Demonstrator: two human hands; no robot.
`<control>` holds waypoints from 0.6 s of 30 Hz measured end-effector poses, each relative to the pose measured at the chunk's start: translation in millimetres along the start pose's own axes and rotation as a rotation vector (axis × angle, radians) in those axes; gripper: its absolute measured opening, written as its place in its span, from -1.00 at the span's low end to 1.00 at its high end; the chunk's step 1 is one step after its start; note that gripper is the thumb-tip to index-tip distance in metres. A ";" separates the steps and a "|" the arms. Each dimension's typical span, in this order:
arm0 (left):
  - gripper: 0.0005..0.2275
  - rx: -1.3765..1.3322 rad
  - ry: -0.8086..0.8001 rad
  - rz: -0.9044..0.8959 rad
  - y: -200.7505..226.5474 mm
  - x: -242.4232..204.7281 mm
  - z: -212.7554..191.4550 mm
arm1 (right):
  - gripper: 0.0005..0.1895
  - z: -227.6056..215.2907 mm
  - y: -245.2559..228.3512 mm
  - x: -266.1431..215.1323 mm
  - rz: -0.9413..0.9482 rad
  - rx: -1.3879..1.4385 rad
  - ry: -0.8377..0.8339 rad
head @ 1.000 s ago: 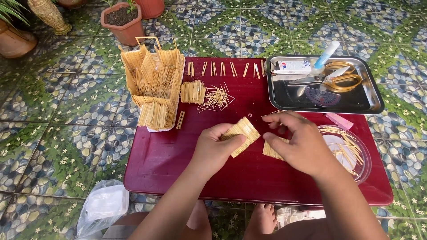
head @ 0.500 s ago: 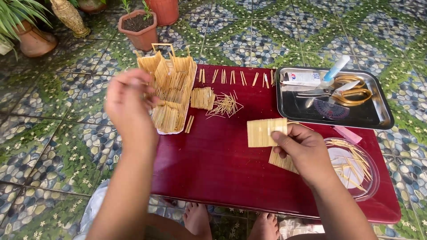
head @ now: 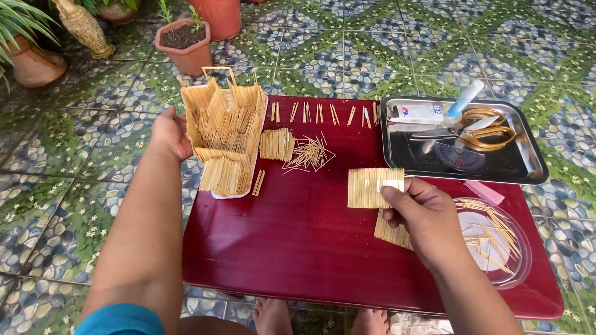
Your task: Assembling a model structure using toothpicks, glue, and tape.
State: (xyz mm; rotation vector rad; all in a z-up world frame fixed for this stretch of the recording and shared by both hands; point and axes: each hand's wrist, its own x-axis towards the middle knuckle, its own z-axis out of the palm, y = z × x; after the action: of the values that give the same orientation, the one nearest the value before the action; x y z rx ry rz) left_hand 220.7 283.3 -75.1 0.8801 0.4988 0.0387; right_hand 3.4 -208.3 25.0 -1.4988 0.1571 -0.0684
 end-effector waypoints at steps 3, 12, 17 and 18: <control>-0.47 0.088 -0.069 0.028 6.4 82.2 -33.0 | -0.87 1.9 -0.5 1.6 0.004 -0.013 -0.003; -0.62 0.236 -0.087 0.000 44.7 36.3 -34.7 | -0.88 1.5 -2.3 1.3 -0.016 0.000 0.002; -0.64 0.280 -0.045 0.056 61.0 14.8 -69.7 | -0.88 2.1 -3.4 1.2 -0.012 0.011 -0.001; -0.64 0.265 -0.025 0.077 63.4 11.7 -79.4 | -0.88 1.9 -4.2 1.6 -0.007 0.015 0.001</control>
State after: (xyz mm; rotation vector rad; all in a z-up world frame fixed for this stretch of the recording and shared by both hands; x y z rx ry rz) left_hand 207.4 384.6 -74.6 1.1584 0.4525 0.0323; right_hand 5.4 -207.0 29.2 -1.4848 0.1515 -0.0756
